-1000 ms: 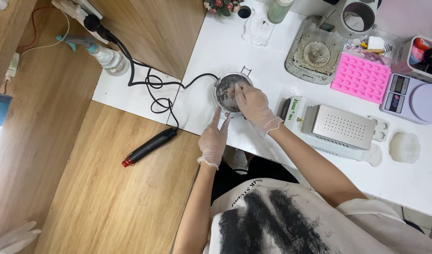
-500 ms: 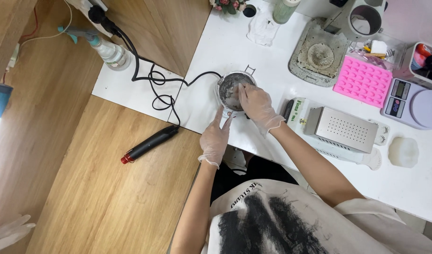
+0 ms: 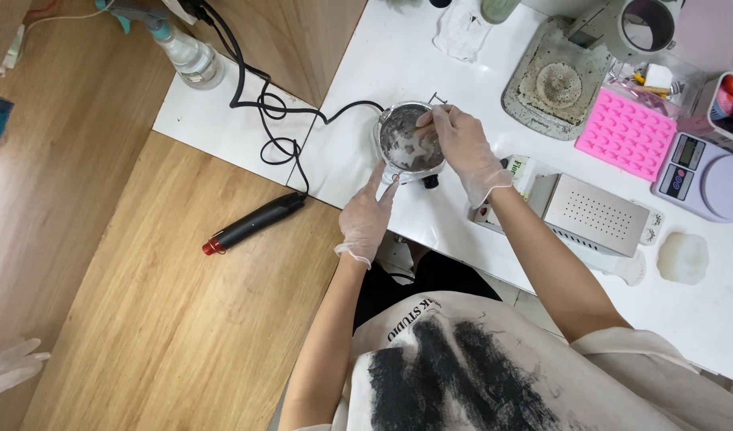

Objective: Melman wax flakes in a metal pot using a heat gun while stirring with a wooden stick.

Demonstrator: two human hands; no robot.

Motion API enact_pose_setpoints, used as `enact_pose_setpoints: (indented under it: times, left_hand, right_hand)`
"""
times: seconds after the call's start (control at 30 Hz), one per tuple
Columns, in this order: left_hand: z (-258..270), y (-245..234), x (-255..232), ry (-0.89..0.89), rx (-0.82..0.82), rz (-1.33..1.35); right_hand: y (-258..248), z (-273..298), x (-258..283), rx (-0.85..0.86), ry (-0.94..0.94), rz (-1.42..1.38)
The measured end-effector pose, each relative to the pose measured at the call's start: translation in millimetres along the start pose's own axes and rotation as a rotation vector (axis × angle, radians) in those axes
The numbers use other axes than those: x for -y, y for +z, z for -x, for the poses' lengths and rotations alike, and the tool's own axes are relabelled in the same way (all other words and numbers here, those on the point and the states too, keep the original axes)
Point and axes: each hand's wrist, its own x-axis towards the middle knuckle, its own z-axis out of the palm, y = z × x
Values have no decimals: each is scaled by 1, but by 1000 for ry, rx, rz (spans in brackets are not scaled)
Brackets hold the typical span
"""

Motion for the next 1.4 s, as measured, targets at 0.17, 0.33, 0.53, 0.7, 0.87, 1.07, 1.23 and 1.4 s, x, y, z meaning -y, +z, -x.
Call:
enact_pose_setpoints:
  times: [0.17, 0.33, 0.53, 0.7, 0.87, 1.07, 1.23, 1.4]
  left_hand:
    - [8, -25, -10, -64, 70, 30]
    - [5, -11, -3, -49, 34, -9]
    - [7, -13, -3, -10, -11, 14]
    - [3, 2, 5, 66, -122, 59]
    - [3, 4, 8, 87, -145, 85]
    - [4, -2, 4, 40, -57, 8]
    - [1, 10, 8, 42, -105, 16]
    - [3, -1, 3, 60, -86, 46]
  right_hand:
    - [17, 5, 5, 99, 36, 150]
    - [14, 17, 30, 83, -93, 412]
    - [27, 21, 29, 83, -152, 537]
    - [22, 11, 21, 44, -184, 656]
    - [27, 15, 24, 35, -261, 467]
    - [30, 15, 23, 27, -75, 544]
    - [35, 20, 22, -7, -143, 384]
    - [34, 20, 13, -60, -43, 452]
